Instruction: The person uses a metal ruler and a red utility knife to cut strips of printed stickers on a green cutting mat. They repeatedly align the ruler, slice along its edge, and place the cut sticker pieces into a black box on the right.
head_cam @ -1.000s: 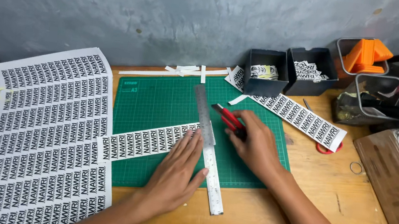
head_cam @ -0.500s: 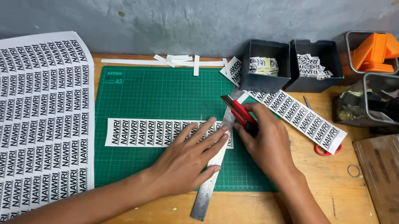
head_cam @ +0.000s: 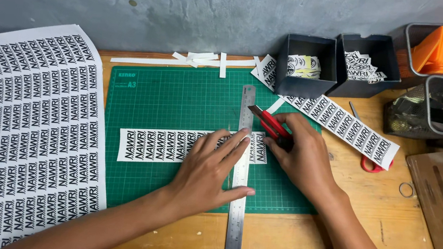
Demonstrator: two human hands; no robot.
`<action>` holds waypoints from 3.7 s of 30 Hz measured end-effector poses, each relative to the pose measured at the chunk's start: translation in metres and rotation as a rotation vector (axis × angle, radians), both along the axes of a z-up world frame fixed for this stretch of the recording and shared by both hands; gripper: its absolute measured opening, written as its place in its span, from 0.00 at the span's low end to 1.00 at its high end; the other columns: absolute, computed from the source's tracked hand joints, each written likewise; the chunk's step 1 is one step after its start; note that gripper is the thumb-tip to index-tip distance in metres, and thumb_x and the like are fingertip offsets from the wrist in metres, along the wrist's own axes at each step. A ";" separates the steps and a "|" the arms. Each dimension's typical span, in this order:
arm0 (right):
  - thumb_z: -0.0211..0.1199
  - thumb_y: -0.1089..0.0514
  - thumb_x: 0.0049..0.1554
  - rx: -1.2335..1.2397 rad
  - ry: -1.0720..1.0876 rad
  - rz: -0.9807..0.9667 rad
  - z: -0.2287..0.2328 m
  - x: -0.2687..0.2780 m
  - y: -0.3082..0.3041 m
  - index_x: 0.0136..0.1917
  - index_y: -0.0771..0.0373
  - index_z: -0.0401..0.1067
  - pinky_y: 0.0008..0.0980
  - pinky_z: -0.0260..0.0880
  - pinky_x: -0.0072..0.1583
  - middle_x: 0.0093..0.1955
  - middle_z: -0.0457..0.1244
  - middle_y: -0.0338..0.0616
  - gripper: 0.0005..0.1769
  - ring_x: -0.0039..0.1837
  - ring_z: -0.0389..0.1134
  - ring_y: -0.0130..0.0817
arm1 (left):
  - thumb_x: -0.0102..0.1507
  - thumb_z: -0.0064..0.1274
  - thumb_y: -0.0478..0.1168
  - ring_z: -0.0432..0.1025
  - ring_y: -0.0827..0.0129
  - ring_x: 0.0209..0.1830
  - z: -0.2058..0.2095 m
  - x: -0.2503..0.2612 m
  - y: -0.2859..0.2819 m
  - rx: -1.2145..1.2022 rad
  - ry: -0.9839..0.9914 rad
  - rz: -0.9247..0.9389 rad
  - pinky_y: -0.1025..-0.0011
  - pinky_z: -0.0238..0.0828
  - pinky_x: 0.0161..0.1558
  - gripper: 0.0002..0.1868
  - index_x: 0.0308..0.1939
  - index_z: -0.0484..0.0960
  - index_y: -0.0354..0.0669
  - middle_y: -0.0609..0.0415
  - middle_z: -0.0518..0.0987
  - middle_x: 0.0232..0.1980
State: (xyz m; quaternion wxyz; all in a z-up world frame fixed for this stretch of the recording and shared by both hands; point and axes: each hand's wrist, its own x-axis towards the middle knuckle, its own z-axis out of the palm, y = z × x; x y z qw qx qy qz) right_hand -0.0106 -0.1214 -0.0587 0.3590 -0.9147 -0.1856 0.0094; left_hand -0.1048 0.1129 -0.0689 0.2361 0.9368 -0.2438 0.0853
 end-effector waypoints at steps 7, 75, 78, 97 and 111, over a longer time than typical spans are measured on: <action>0.81 0.62 0.54 0.022 0.007 0.000 -0.009 0.002 -0.002 0.61 0.58 0.77 0.63 0.77 0.59 0.58 0.74 0.50 0.24 0.63 0.75 0.68 | 0.70 0.58 0.69 0.68 0.41 0.72 0.016 0.016 -0.002 0.036 0.091 0.023 0.49 0.66 0.59 0.50 0.80 0.74 0.28 0.32 0.70 0.84; 0.65 0.59 0.60 1.104 0.496 -0.088 0.023 -0.001 0.006 0.76 0.79 0.72 0.20 0.49 0.26 0.23 0.50 0.37 0.35 0.21 0.43 0.22 | 0.71 0.51 0.71 0.68 0.42 0.68 -0.001 0.008 0.002 0.110 -0.105 -0.029 0.43 0.61 0.60 0.52 0.82 0.70 0.30 0.35 0.68 0.87; 0.65 0.58 0.59 1.099 0.494 -0.063 0.027 -0.002 0.007 0.77 0.81 0.70 0.21 0.48 0.27 0.21 0.48 0.39 0.37 0.21 0.42 0.23 | 0.70 0.51 0.72 0.68 0.42 0.67 0.000 0.008 0.002 0.117 -0.123 -0.027 0.44 0.61 0.60 0.52 0.82 0.71 0.31 0.36 0.68 0.87; 0.76 0.61 0.61 0.353 0.194 -0.182 0.008 -0.001 0.014 0.68 0.64 0.83 0.31 0.68 0.33 0.37 0.68 0.51 0.22 0.26 0.71 0.38 | 0.69 0.51 0.73 0.69 0.46 0.66 0.001 0.006 0.002 0.106 -0.177 -0.004 0.47 0.64 0.59 0.51 0.77 0.76 0.30 0.36 0.72 0.83; 0.77 0.57 0.59 0.095 0.159 -0.189 -0.012 -0.005 -0.004 0.68 0.58 0.84 0.46 0.73 0.45 0.40 0.74 0.59 0.24 0.43 0.75 0.54 | 0.72 0.50 0.68 0.68 0.41 0.69 0.003 0.008 0.000 0.115 -0.069 -0.024 0.42 0.62 0.61 0.51 0.84 0.68 0.28 0.34 0.65 0.89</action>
